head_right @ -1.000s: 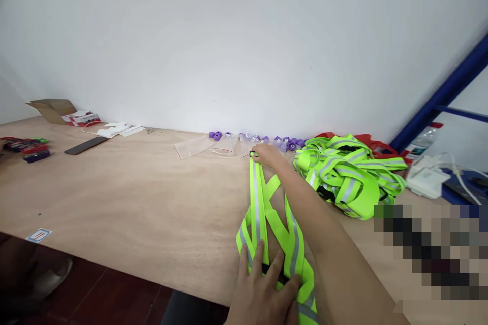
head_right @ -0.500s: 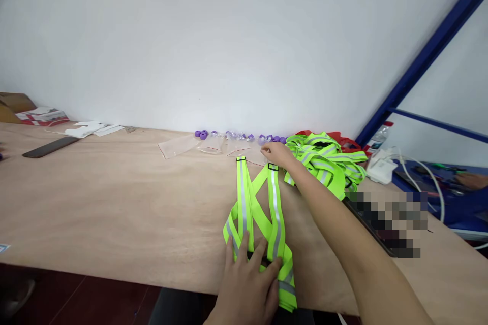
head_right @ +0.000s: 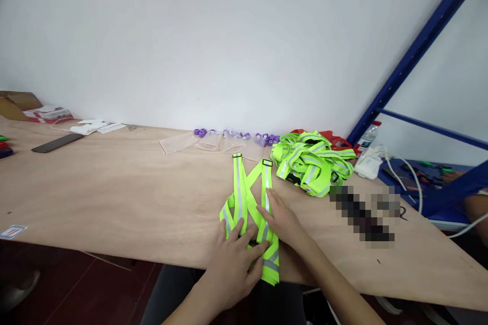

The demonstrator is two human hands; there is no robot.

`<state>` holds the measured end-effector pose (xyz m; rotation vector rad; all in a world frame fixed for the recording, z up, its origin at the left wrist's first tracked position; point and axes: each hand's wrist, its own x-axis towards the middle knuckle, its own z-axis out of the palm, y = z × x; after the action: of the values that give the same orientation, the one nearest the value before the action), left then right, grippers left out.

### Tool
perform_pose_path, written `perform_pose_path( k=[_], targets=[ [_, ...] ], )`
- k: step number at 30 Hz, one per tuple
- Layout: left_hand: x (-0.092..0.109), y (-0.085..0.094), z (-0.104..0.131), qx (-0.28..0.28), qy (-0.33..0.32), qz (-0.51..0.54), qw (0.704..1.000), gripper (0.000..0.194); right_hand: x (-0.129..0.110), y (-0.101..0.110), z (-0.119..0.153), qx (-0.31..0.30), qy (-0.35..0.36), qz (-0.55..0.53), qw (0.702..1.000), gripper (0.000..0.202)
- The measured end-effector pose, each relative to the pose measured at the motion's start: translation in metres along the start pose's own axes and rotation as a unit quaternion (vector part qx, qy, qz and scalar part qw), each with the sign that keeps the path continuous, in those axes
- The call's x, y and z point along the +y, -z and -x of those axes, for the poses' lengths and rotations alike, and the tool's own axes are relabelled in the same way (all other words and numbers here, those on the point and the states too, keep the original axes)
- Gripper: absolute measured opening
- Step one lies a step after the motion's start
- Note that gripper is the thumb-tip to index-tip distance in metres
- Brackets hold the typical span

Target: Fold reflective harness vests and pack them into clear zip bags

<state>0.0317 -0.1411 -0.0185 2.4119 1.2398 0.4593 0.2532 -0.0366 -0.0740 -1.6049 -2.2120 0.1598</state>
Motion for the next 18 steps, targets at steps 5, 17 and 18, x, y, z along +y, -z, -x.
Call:
perform_pose_path(
  k=[5, 17, 18],
  targets=[
    [0.0, 0.004, 0.001, -0.002, -0.015, -0.017, 1.0, 0.04, -0.015, 0.003, -0.006, -0.093, -0.007, 0.035, 0.995, 0.072],
    [-0.001, 0.0, -0.001, -0.025, 0.002, -0.037, 0.999, 0.041, -0.029, 0.02, -0.009, -0.087, 0.015, -0.114, 0.989, 0.066],
    [-0.001, 0.001, -0.001, -0.027, 0.004, -0.034, 0.999, 0.041, -0.031, 0.025, 0.002, -0.073, 0.002, -0.138, 0.988, 0.065]
  ],
)
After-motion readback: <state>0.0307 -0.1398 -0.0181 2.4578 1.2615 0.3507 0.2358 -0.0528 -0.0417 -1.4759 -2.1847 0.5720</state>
